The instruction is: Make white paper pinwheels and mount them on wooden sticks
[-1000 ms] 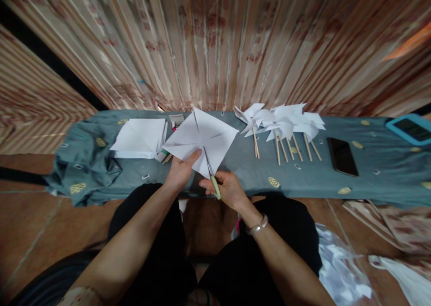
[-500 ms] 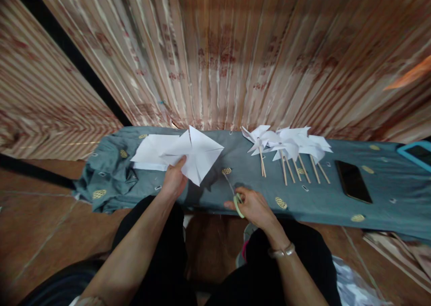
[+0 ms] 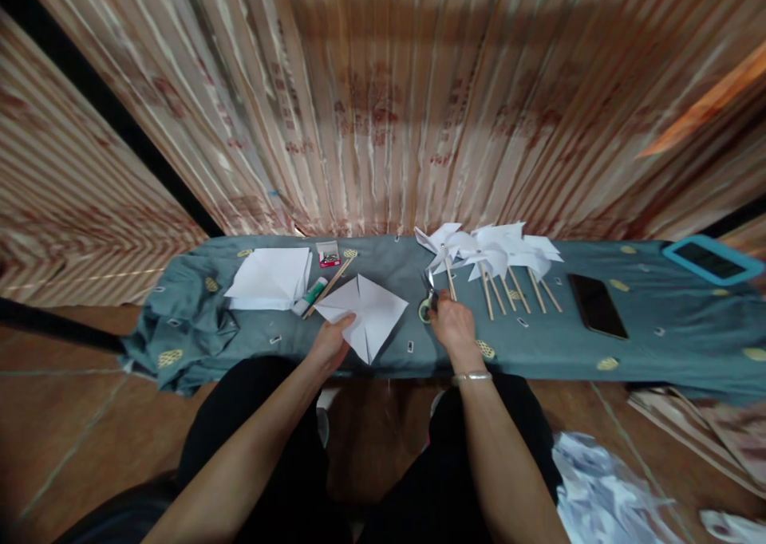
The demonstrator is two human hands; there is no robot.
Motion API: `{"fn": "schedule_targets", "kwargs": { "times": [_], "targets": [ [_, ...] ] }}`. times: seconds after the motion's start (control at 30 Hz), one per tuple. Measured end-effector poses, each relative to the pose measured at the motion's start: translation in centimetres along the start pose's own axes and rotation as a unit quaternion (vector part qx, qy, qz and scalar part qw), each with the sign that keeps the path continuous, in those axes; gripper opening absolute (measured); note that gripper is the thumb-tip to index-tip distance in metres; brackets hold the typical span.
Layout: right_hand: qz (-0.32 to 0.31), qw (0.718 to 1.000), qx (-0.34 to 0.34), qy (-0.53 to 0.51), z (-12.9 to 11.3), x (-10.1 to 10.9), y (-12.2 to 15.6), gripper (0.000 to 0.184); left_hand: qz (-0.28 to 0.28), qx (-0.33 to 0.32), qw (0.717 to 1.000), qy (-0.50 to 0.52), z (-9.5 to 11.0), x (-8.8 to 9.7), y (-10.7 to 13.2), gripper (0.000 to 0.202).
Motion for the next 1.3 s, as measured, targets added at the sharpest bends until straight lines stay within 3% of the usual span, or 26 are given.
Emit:
{"fn": "schedule_targets", "kwargs": {
  "times": [0.2, 0.4, 0.53, 0.63, 0.73, 0.83, 1.0, 1.17, 1.3],
  "targets": [
    [0.012, 1.000, -0.009, 0.000, 1.0, -0.7, -0.4, 0.029, -0.033, 0.030, 0.999, 0.001, -1.2, -0.6, -0.6, 0.021],
    [0.075, 0.997, 0.027, -0.018, 0.4, -0.3, -0.1, 0.033, -0.137, 0.064, 0.989, 0.006, -1.2, -2.7, -0.9, 0.030],
    [0.118, 0.987, 0.091, -0.060, -1.3, -0.2, 0.1, 0.034, -0.152, 0.019, 0.987, -0.044, -0.1, -2.6, -0.5, 0.038],
    [0.129, 0.974, 0.166, -0.087, -3.6, -0.7, 0.3, 0.035, -0.111, -0.051, 0.988, -0.098, 1.3, -1.0, -0.6, 0.043],
    [0.112, 0.961, 0.231, -0.097, -6.4, -1.4, 0.5, 0.034, -0.021, -0.115, 0.982, -0.148, 3.1, 1.9, -0.7, 0.050],
    [0.110, 0.947, 0.287, -0.092, -8.8, -1.9, 1.0, 0.035, 0.044, -0.165, 0.957, -0.233, 4.9, 4.2, -0.2, 0.055],
    [0.111, 0.932, 0.343, -0.037, -10.9, -3.1, 1.5, 0.044, 0.005, -0.240, 0.877, -0.416, 6.8, 4.1, 1.4, 0.046],
    [0.076, 0.933, 0.351, 0.006, -11.4, -4.6, 1.4, 0.046, 0.017, -0.247, 0.851, -0.464, 8.0, 5.3, 1.8, 0.042],
    [0.116, 0.931, 0.342, -0.049, -10.7, -4.5, 1.1, 0.042, 0.069, -0.248, 0.841, -0.477, 9.9, 7.9, 2.3, 0.040]
  ]
}}
Point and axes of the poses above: each hand's wrist, its own y-axis away from the middle knuckle, its own x-axis out of the back of the hand, z = x × y, the point moved 6 cm from there along -y, towards the middle knuckle, and after that the axes turned 12 degrees about -z, right-handed, at the moved point
